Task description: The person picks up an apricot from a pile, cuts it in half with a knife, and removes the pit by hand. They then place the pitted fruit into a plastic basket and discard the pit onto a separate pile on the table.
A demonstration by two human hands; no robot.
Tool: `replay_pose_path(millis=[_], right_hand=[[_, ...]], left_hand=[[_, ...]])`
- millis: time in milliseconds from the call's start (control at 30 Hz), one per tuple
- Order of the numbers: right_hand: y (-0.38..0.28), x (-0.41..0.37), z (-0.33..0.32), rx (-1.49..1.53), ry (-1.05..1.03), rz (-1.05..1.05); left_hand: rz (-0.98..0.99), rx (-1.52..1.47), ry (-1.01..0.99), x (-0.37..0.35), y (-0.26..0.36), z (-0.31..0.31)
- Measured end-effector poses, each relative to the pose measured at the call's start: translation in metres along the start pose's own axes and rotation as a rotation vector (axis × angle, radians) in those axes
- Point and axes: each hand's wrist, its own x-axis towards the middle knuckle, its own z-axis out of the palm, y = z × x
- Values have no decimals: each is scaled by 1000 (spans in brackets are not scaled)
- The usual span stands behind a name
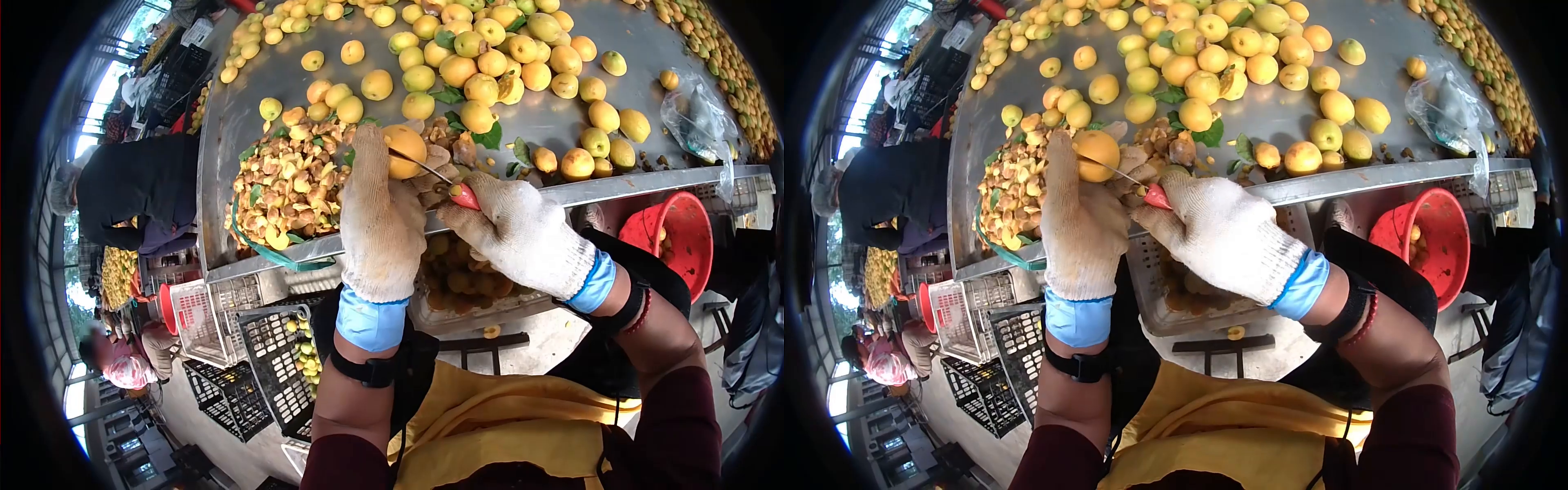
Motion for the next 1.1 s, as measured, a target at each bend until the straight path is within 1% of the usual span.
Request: replay_pose_path(millis=[67,133,200,233,300,333,367,400,433,467,533,567,600,633,667,700,733,767,800,833,867,900,933,1000,1033,1067,1100], right_hand=[[5,5,3,30,-17,16],[6,7,3,56,-29,34],[4,7,0,327,-120,152],[4,7,0,326,-119,151],[6,7,-1,564,-193,237],[4,6,-5,563,-195,237],[-1,4,-13,552,-251,299],[-7,2,-22,539,-308,360],[-11,3,-34,430,-364,407],[-5,3,-41,367,-362,352],[-3,-1,-60,414,-264,261],[-6,-1,-63,514,-163,265],[-8,-2,-65,612,-56,272],[-13,1,-62,561,2,151],[-3,6,-48,371,132,-93],[-1,11,-39,265,182,-107],[-1,14,-33,159,229,-120],[0,15,-33,185,180,-86],[0,13,-36,181,184,-79],[-3,12,-39,304,99,3],[-5,13,-41,430,12,80],[-6,12,-41,468,-2,81],[-4,11,-44,469,-3,81],[2,9,-49,624,-103,231],[6,6,-43,662,-40,168],[7,3,-39,664,-41,170],[7,0,-35,717,-38,220]], left_hand=[[-25,6,25,3,-2,3],[101,-31,2,7,-4,6],[90,-11,-30,7,-1,4],[79,7,-61,8,2,3],[61,3,-90,8,6,0],[40,0,-117,8,8,-2],[40,-1,-115,9,10,-4],[60,25,-58,12,11,-7],[83,52,2,12,12,-10],[87,51,10,11,14,-12],[80,323,97,7,20,-9],[120,406,98,2,19,-2],[116,402,92,0,13,3],[196,612,77,-2,7,8],[278,820,56,-3,-1,16],[447,914,16,-3,-14,18],[515,1038,-16,-6,-21,21],[494,1013,-18,-9,-24,24],[473,988,-17,-11,-25,26],[471,985,-19,-14,-21,28],[401,990,-93,-16,-11,29],[331,996,-167,-17,-5,29],[330,998,-166,-18,-5,28],[101,521,-185,-19,-8,29],[50,457,-218,-25,-6,32],[47,458,-216,-24,-10,27],[99,512,-215,-22,-17,19]])
